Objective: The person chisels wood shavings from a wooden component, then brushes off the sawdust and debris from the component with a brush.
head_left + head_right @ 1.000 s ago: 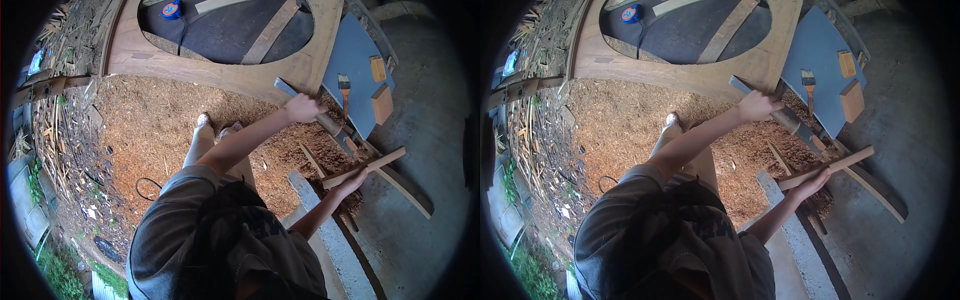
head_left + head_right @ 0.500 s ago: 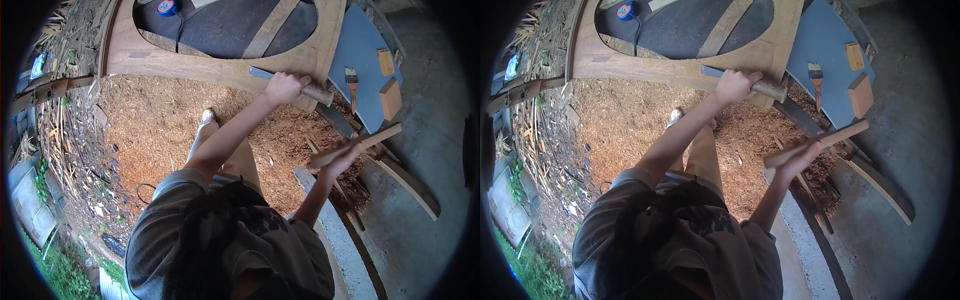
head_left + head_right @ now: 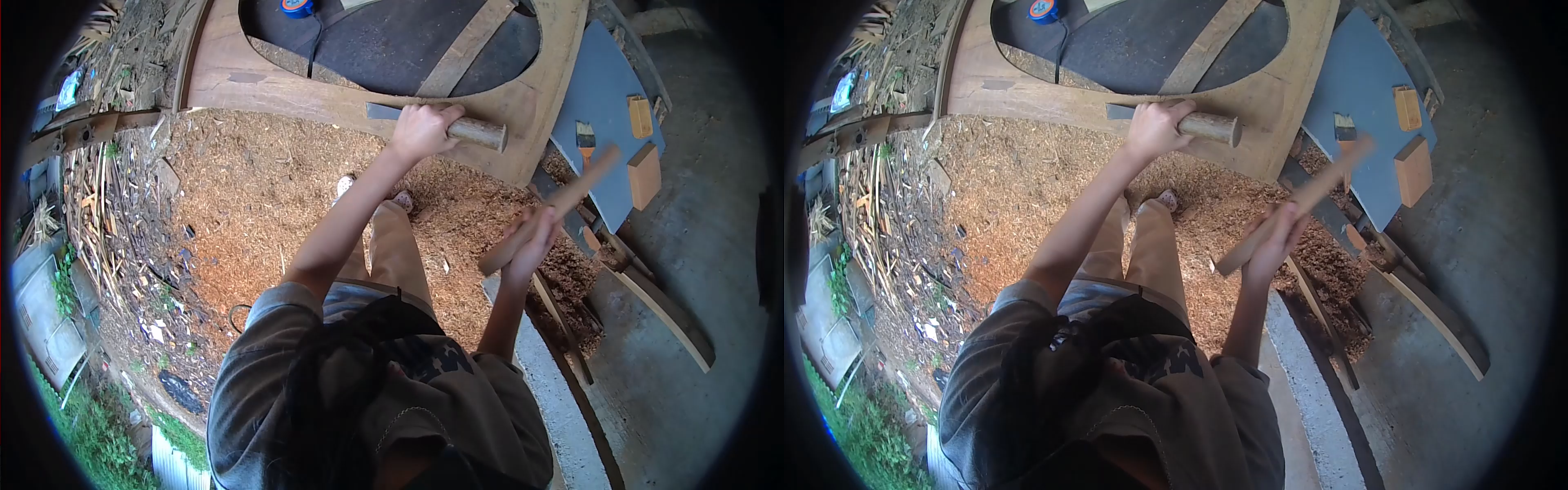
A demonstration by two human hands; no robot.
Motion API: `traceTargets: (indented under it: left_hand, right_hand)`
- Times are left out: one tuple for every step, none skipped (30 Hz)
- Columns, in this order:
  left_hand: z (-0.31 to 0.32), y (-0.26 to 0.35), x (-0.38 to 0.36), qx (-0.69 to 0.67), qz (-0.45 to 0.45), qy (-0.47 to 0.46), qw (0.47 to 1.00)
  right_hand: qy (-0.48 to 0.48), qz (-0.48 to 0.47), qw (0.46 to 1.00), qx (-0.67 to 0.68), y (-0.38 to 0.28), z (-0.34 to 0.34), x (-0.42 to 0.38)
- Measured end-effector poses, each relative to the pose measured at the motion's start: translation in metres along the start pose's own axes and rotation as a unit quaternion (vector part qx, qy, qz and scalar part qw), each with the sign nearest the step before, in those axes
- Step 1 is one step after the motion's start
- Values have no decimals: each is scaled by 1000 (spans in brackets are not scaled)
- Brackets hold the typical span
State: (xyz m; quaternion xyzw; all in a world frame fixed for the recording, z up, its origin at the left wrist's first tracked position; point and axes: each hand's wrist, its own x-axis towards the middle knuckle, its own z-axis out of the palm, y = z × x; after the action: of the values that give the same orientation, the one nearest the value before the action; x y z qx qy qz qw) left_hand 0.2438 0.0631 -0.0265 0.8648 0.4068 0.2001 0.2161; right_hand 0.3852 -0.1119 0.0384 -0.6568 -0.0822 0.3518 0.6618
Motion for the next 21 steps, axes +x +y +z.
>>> traceTargets:
  left_hand:
    - [-3,-1,-3,-8,-1,6,1000]
    - [-5,-1,-3,-1,-6,-8,1000]
    - [-6,-5,-3,0,-6,-6,1000]
    - [-7,-13,-4,2,-11,15,1000]
    - [-9,-22,-6,4,-17,35,999]
    - [-10,-32,-7,6,-18,34,999]
    - [-12,-41,-10,14,-21,56,998]
    - [-12,-46,-13,20,-23,78,996]
    - [-14,-48,-16,19,-25,79,996]
    - [-16,-48,-18,28,-21,102,994]
    - [-20,-50,-18,38,-16,126,991]
    - [-27,-53,-19,40,-15,125,991]
    - [-36,-57,-21,11,-60,113,992]
    - [-44,-62,-22,-19,-105,103,989]
    - [-49,-67,-25,-18,-108,103,989]
    - [-53,-71,-29,-2,-88,125,988]
    - [-55,-73,-30,13,-68,146,987]
    - [-57,-69,-30,24,-55,156,986]
    - [-54,-73,-32,23,-55,157,986]
    - [-51,-83,-35,34,-54,165,984]
    - [-48,-95,-38,45,-53,171,983]
  right_hand:
    - [-1,2,1000,-2,11,3,0]
    - [-18,64,997,30,30,6,-4]
    - [-36,123,990,63,44,15,-11]
    - [-191,107,972,-87,11,43,-35]
    - [-190,109,972,-84,14,38,-31]
    - [-160,78,980,-88,18,28,-19]
    - [-128,48,986,-95,13,31,-15]
    - [-76,48,996,13,6,36,-12]
    - [-77,48,996,11,17,39,-13]
    - [-84,66,994,4,35,43,-18]
    - [-92,84,992,-1,50,56,-27]
    - [-70,-145,941,-298,50,101,-56]
    - [-257,28,952,-161,56,61,-43]
    - [-227,31,962,-149,48,58,-36]
    - [-196,36,970,-138,39,60,-32]
    - [-119,70,990,-37,33,65,-27]
    - [-118,71,990,-39,40,71,-29]
    - [-123,82,989,-6,50,80,-33]
    - [-127,91,987,27,60,82,-35]
    - [-366,73,919,-128,70,73,-31]
    - [-306,0,941,-142,59,89,-53]
